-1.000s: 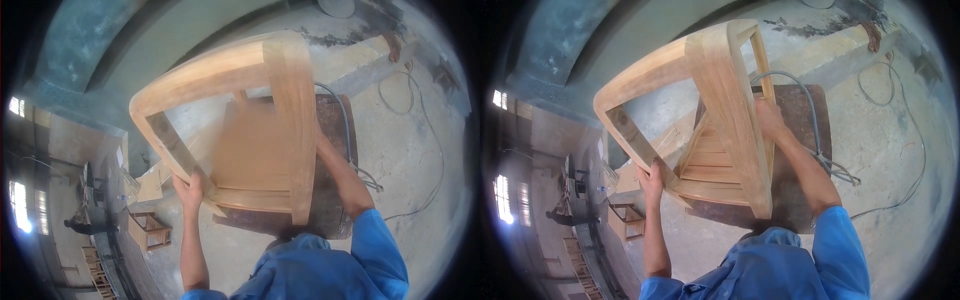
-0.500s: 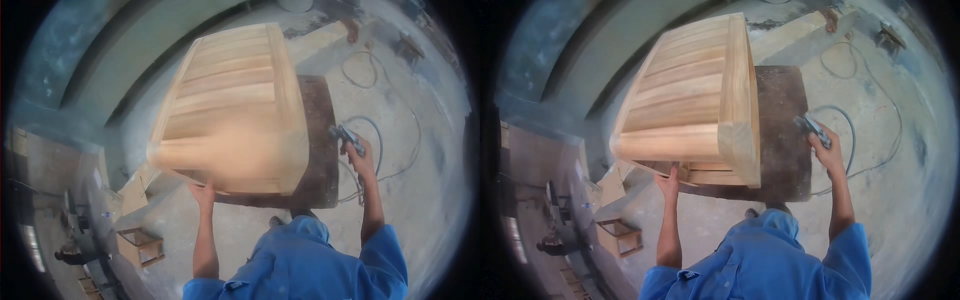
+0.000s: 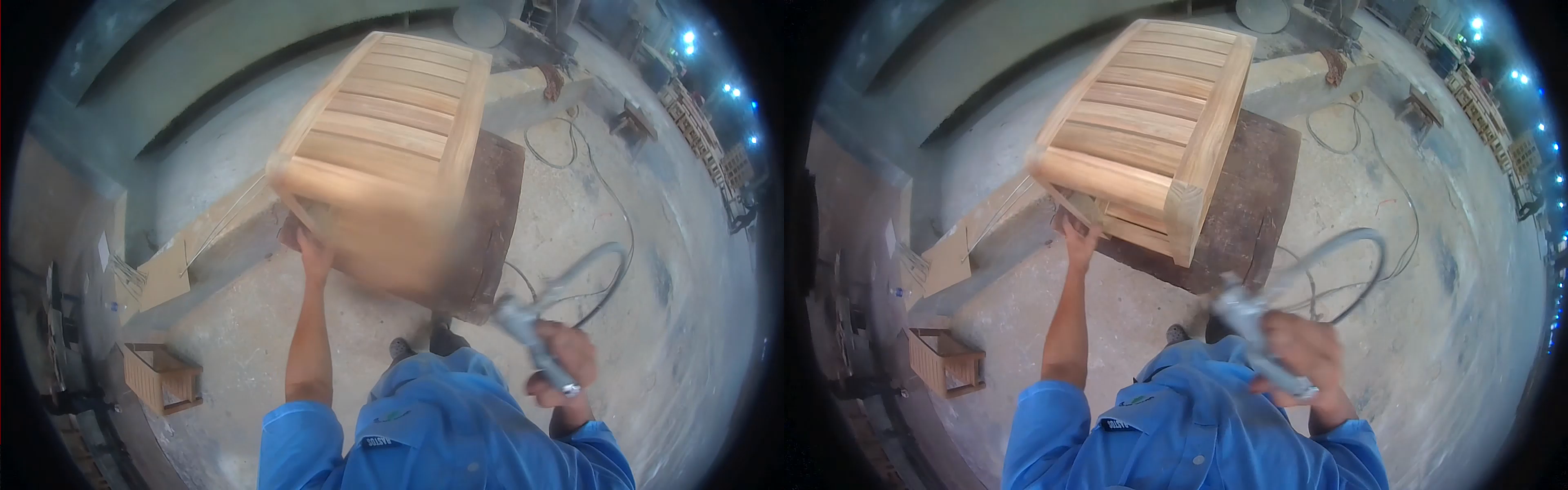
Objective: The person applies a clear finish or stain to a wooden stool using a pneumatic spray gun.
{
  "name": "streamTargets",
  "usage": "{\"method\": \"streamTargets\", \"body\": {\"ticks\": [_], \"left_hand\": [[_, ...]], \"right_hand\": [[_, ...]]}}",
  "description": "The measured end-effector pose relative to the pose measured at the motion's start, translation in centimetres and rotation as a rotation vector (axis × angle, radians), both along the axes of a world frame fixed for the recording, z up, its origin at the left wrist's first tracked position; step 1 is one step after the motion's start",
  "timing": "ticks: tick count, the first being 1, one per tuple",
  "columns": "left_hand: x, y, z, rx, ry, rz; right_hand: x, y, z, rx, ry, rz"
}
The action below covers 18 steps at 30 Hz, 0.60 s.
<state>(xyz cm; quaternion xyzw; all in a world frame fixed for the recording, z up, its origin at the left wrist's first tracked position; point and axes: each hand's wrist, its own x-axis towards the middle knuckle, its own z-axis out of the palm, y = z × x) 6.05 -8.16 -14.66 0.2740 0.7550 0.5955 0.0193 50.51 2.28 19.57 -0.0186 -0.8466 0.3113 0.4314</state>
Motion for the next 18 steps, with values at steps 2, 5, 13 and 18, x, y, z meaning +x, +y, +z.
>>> {"method": "streamTargets", "body": {"ticks": [2, 5, 13, 18], "left_hand": [[3.1, -3.2, -2.4, -0.244, -0.141, 0.035], [10.7, -11.4, -9.1, -0.543, -0.589, 0.004], [26.7, -28.8, -18.6, -0.682, -0.994, 0.192], [27.9, -26.5, -18.8, -0.614, -0.849, 0.200]], "right_hand": [[-3.0, -2.2, 0.5, 0.071, -0.037, 0.062], [-6.6, -4.9, -1.1, 0.189, -0.131, 0.011], [-14.6, -6.7, -11.5, 0.228, -0.712, -0.066], [-13.9, -7.7, -14.7, 0.165, -0.753, -0.017]]}}
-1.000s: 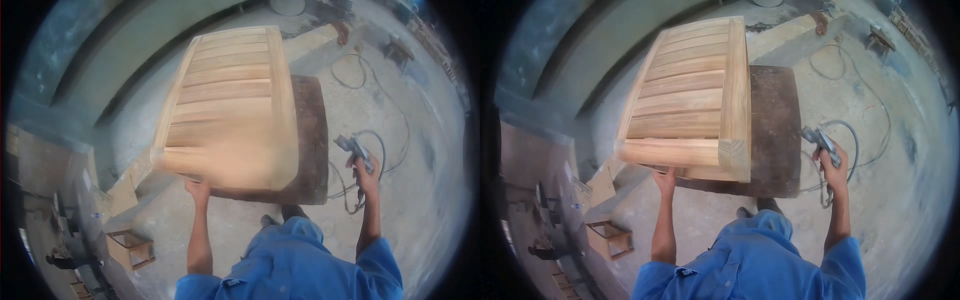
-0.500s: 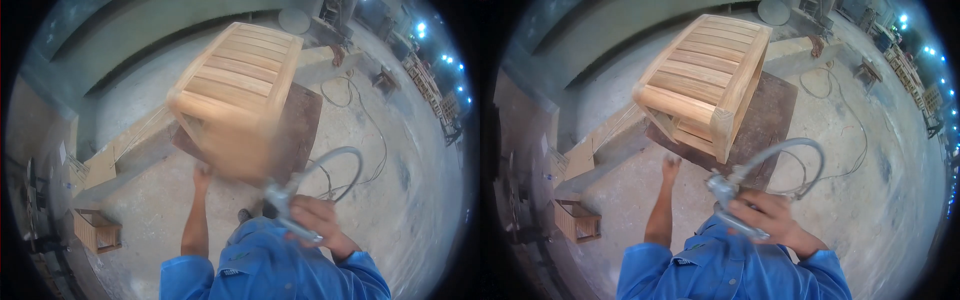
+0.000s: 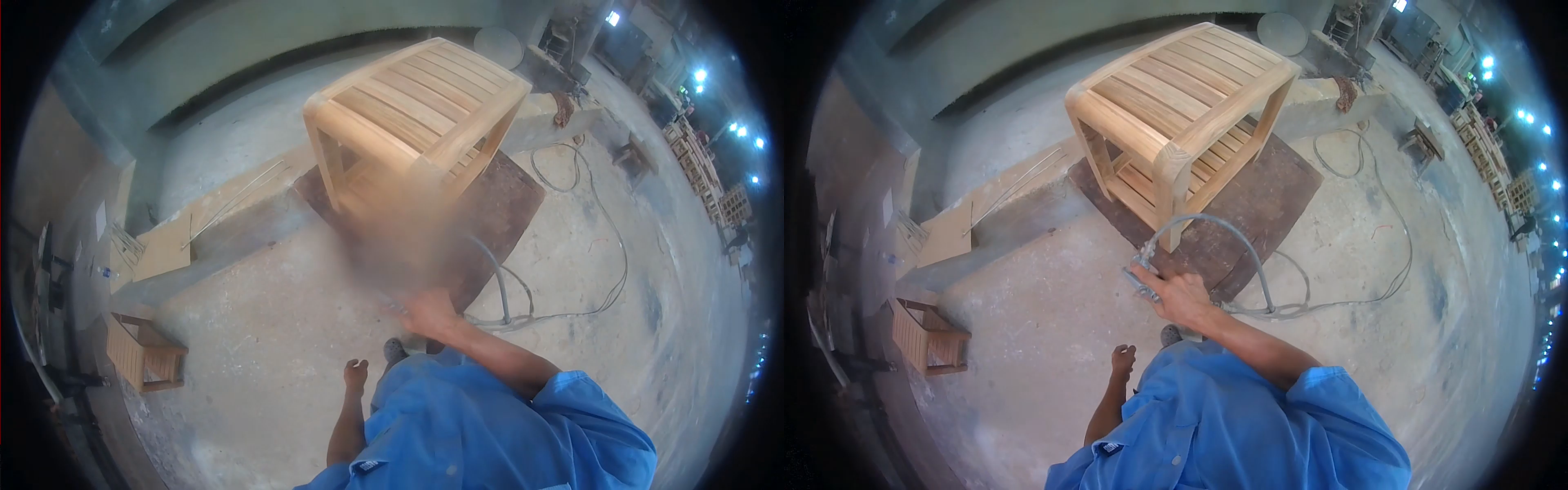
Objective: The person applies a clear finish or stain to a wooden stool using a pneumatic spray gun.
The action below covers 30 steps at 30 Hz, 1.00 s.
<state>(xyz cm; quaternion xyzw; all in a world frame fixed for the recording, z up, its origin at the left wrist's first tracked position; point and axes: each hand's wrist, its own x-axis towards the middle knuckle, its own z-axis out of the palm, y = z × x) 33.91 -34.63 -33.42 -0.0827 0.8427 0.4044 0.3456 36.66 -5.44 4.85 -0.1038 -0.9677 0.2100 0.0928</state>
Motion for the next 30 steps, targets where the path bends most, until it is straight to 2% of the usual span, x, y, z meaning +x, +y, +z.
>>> {"method": "streamTargets", "body": {"ticks": [2, 6, 8, 12, 17, 20, 23, 30], "left_hand": [[-0.4, 1.9, -0.3, 0.076, 0.006, -0.063], [0.2, 8.6, 5.4, 0.295, -0.126, -0.121], [-0.1, 11.4, 10.7, 0.345, -0.288, -0.169], [0.7, 14.4, 6.2, 0.297, -0.228, -0.317], [-0.3, 16.2, 6.2, 0.337, -0.216, -0.394], [-1.0, 16.9, 5.2, 0.229, -0.120, -0.188], [-1.4, 16.5, 9.3, 0.201, -0.039, -0.161], [-2.1, 17.3, 7.0, 0.113, 0.106, -0.019]], "right_hand": [[0.8, -0.1, 0.4, -0.081, 0.013, 0.015], [3.8, 0.9, 4.4, -0.276, 0.174, -0.004], [5.4, 2.0, 6.2, -0.349, 0.287, -0.028], [9.4, 4.5, 9.9, -0.388, 0.417, -0.068], [11.9, 8.4, 11.5, -0.317, 0.611, -0.028], [12.2, 10.6, 11.7, -0.276, 0.645, 0.017], [12.7, 11.7, 11.9, -0.296, 0.661, 0.059], [11.8, 16.5, 8.9, -0.335, 0.778, 0.199]]}}
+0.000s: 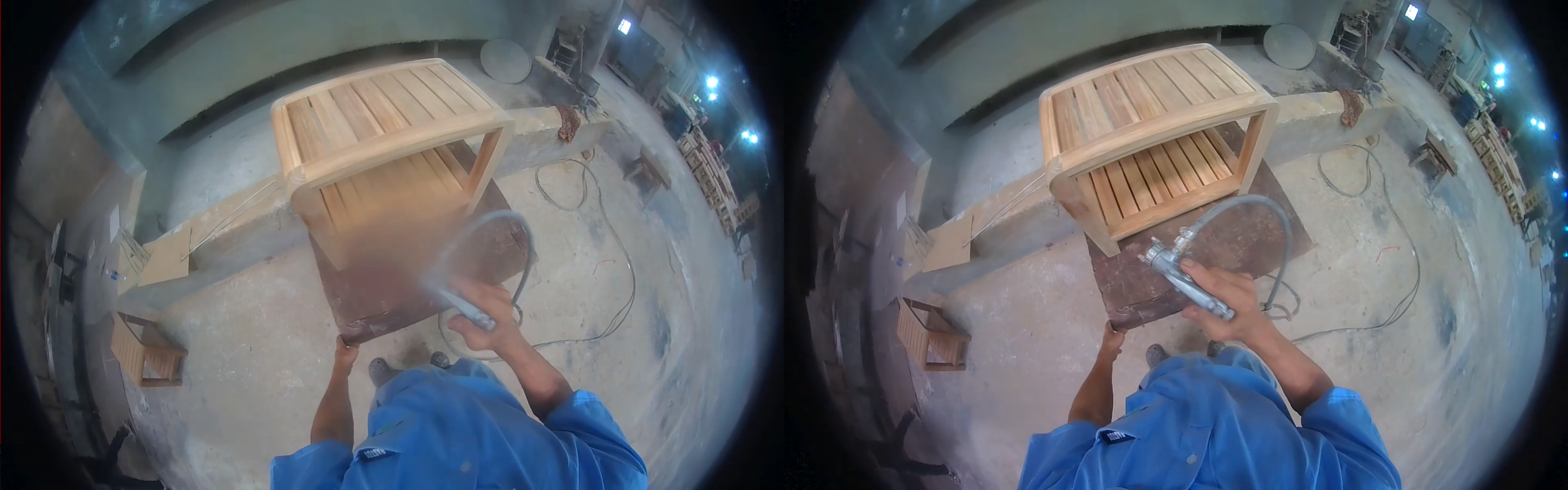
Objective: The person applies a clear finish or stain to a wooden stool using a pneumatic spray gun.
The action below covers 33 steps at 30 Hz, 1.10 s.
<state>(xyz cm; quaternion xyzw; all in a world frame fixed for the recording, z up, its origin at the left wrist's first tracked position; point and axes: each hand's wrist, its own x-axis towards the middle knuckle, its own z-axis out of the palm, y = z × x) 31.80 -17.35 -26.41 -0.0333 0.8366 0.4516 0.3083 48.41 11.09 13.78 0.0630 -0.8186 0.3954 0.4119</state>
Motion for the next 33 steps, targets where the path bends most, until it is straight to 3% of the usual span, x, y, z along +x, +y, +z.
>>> {"method": "streamTargets", "body": {"ticks": [4, 7, 10, 12, 13, 14, 16, 17, 19, 21, 22, 24, 26, 28, 30, 32, 33], "left_hand": [[0.9, 1.0, 1.2, -0.037, 0.012, 0.096], [2.4, -0.6, -2.6, 0.068, 0.125, 0.159], [5.8, -1.8, -2.0, -0.074, 0.128, 0.260], [8.3, -6.8, -9.9, -0.102, 0.307, 0.211], [9.7, -8.2, -10.3, -0.197, 0.199, 0.206], [12.4, -8.3, -7.8, -0.138, 0.042, 0.352], [16.4, -10.2, -7.1, -0.283, -0.178, 0.354], [19.2, -10.2, -4.6, -0.229, -0.233, 0.429], [21.9, -11.8, -4.7, -0.349, -0.239, 0.182], [23.9, -13.1, -5.4, -0.701, 0.059, -0.532], [24.8, -13.3, -5.7, -0.820, 0.217, -0.753], [23.7, -13.7, -5.1, -0.865, 0.260, -0.992], [21.2, -13.2, -4.4, -0.875, 0.301, -1.071], [18.1, -11.9, -3.4, -0.824, 0.292, -0.990], [16.0, -10.3, -2.8, -0.377, 0.034, -0.246], [14.0, -8.1, -1.5, -0.141, -0.190, 0.241], [12.7, -4.5, 3.1, -0.136, -0.276, 0.360]], "right_hand": [[0.1, 3.4, -6.1, -0.112, -0.229, 0.010], [1.1, 5.4, -11.1, -0.174, -0.417, -0.025], [2.0, 7.2, -15.5, -0.189, -0.578, -0.044], [2.2, 8.0, -18.2, -0.194, -0.642, -0.035], [2.2, 8.2, -18.3, -0.222, -0.657, -0.026], [2.1, 8.4, -18.3, -0.251, -0.669, -0.019], [1.2, 8.6, -16.5, -0.325, -0.631, 0.023], [1.0, 8.6, -14.7, -0.372, -0.585, 0.054], [0.9, 8.8, -10.7, -0.424, -0.452, 0.112], [0.9, 8.9, -6.7, -0.430, -0.278, 0.163], [0.8, 8.7, -5.6, -0.402, -0.161, 0.156], [1.1, 8.8, -3.4, -0.399, -0.106, 0.147], [1.8, 9.9, -2.8, -0.340, -0.058, 0.095], [3.0, 11.5, -3.5, -0.381, -0.015, 0.008], [4.8, 13.4, -3.9, -0.430, 0.000, -0.078], [7.3, 15.1, -3.8, -0.487, -0.015, -0.165], [8.4, 15.6, -3.9, -0.534, -0.005, -0.213]]}}
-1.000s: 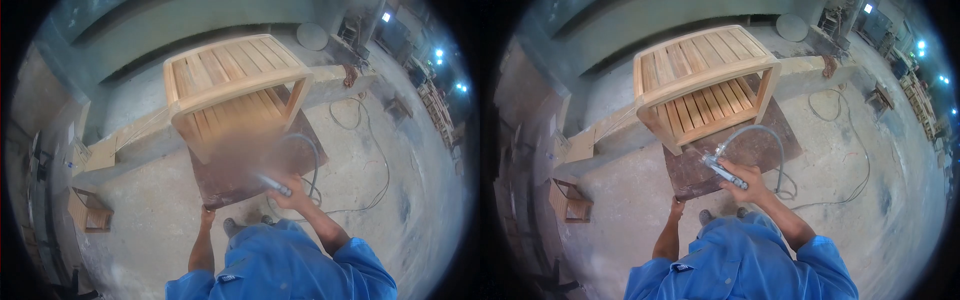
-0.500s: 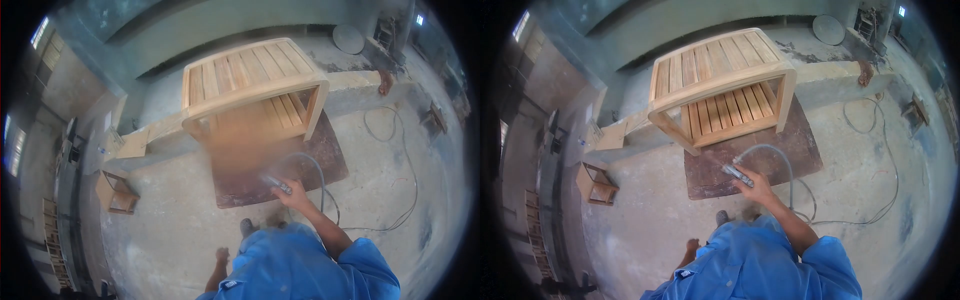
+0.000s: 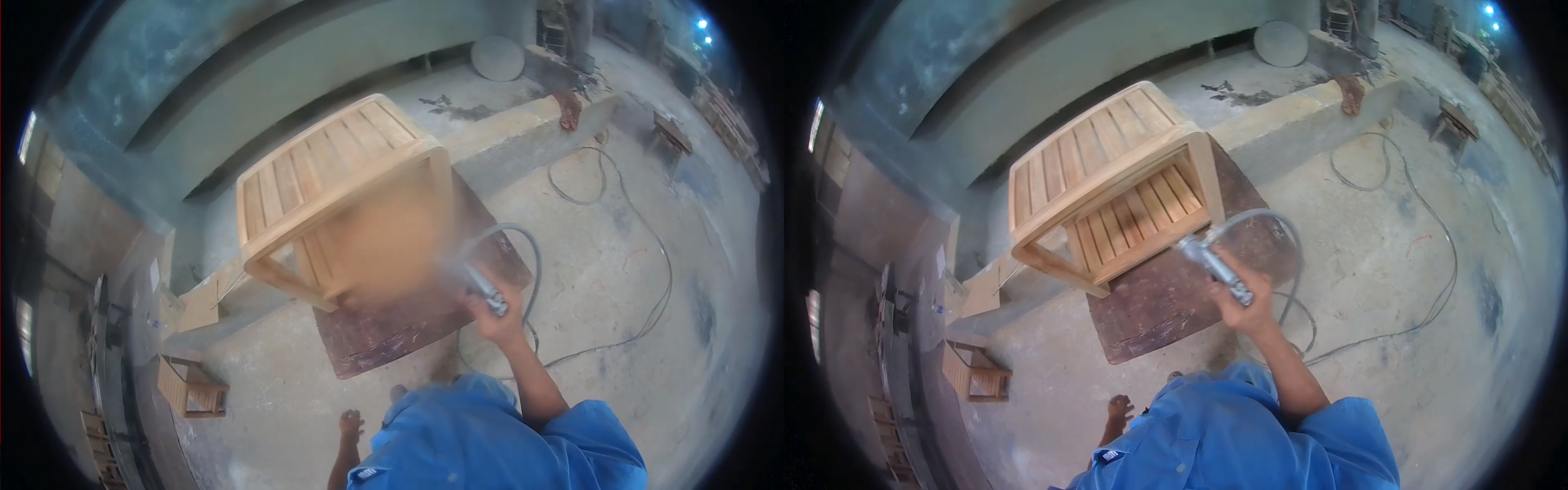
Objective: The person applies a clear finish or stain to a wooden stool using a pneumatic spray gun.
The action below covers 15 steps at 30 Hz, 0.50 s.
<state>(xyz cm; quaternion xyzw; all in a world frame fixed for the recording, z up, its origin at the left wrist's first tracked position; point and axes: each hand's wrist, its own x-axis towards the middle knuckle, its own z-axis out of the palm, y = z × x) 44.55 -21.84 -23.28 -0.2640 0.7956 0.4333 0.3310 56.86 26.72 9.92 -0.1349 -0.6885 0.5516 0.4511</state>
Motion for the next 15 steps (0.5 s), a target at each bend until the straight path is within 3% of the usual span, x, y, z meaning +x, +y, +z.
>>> {"method": "streamTargets", "body": {"ticks": [9, 12, 15], "left_hand": [[-7.0, 7.4, 1.4, 0.094, 0.074, -0.261], [-9.7, 7.9, 2.1, 0.188, 0.203, -0.318], [-13.9, 7.4, 2.2, 0.311, 0.402, -0.330]], "right_hand": [[4.5, 2.4, 0.3, -0.080, 0.053, -0.347], [3.1, 0.4, 0.4, -0.097, -0.056, -0.270], [0.1, -3.0, 0.4, 0.009, -0.015, 0.092]]}}
